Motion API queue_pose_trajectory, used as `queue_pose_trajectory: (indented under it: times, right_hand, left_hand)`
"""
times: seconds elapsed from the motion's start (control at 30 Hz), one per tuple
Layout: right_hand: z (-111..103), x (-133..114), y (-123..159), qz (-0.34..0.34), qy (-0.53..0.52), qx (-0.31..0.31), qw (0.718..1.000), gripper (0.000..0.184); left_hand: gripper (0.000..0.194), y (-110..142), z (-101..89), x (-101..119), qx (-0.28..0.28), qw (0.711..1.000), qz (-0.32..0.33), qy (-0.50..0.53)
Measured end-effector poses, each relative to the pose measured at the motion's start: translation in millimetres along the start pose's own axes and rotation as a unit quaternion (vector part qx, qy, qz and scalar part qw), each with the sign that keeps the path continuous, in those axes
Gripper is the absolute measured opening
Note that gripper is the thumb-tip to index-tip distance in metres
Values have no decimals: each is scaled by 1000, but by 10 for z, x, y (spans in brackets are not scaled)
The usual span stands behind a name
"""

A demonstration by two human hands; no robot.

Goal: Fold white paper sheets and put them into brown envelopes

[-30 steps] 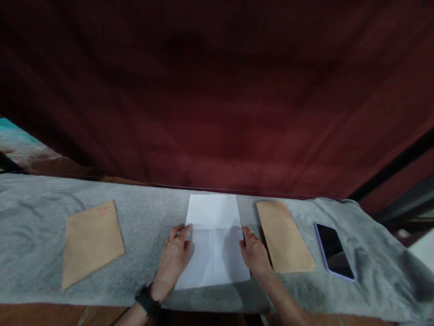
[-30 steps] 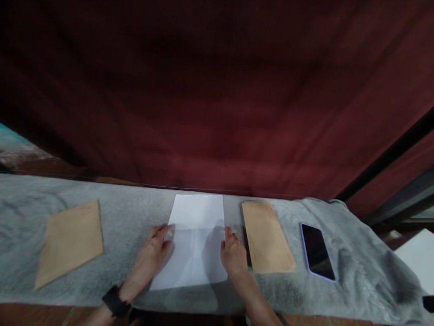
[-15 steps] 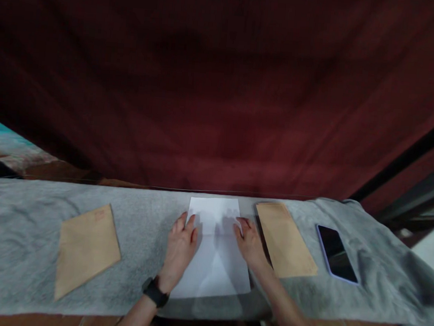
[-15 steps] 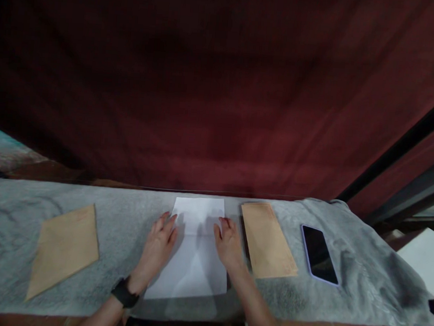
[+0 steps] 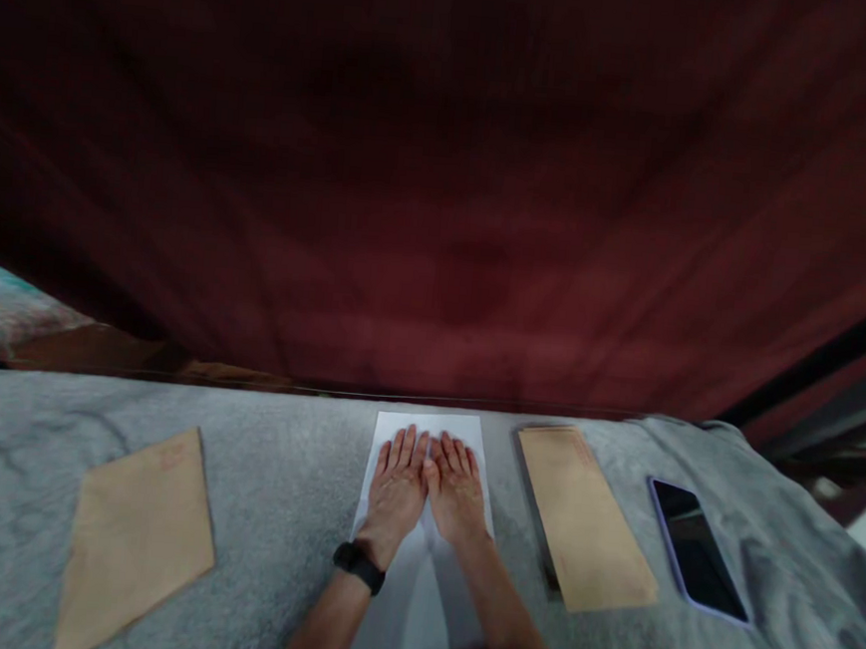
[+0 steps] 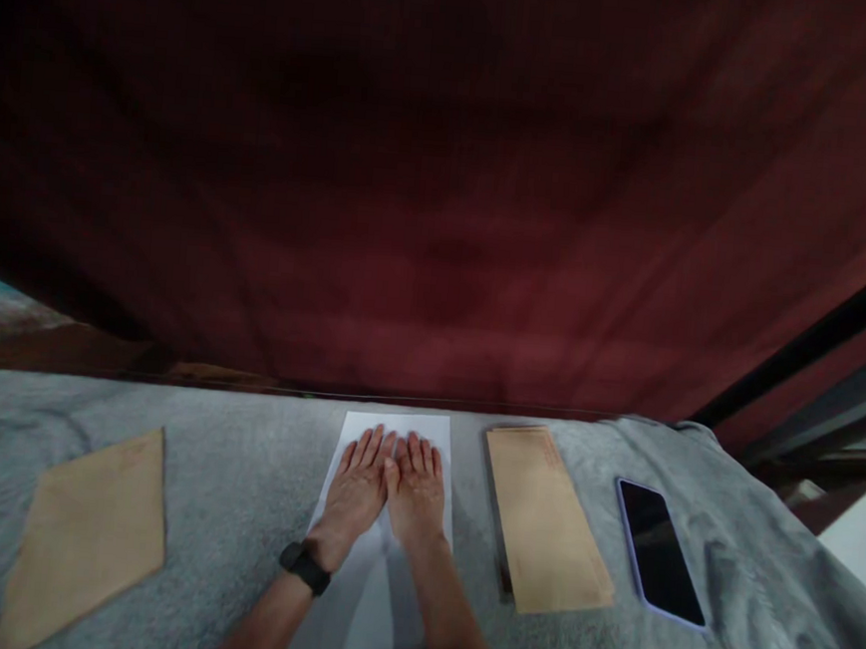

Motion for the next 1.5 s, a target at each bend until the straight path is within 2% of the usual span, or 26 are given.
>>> queue_pose_trajectory:
  times: [0.27, 0.43, 0.73, 0.87, 1.0, 1.1, 1.23, 1.5]
  right_hand:
    - [79, 97, 41, 53, 50, 30, 997, 50]
    - [77, 218, 77, 45, 67, 69, 994, 53]
    - [-4, 374, 184, 32, 86, 69, 993, 55]
    - [-79, 278, 258, 38, 56, 80, 995, 57]
    - [-37, 13, 474, -29, 12, 56, 998, 54]
    - [30, -100, 683, -72, 6, 37, 997, 51]
    - [19, -33, 846, -98, 20, 37, 994, 51]
    - [-124, 204, 933, -84, 56, 0, 995, 53]
  left_hand:
    - [57, 44, 0, -213, 39, 996, -78, -14]
    - [58, 81, -14, -282, 72, 994, -76, 8]
    - [59, 154, -119, -392, 47, 997, -59, -10]
    - [57, 250, -197, -269, 60, 997, -45, -1]
    - [56, 466, -109, 1, 41, 998, 53, 10]
    - [58, 650, -4, 88, 14, 995, 104, 1]
    - [57, 783, -19, 34, -3, 993, 118, -19]
    - [57, 892, -168, -96, -4, 997, 73, -16]
Point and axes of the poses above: each hand's wrist, its own y-axis away from the middle knuckle, its own z-axis out of the palm, x = y × z, the point moved 2 cm from there along -y, towards the middle knuckle, and after that the axes turned 9 degrees about -x, right-handed, at the moved point
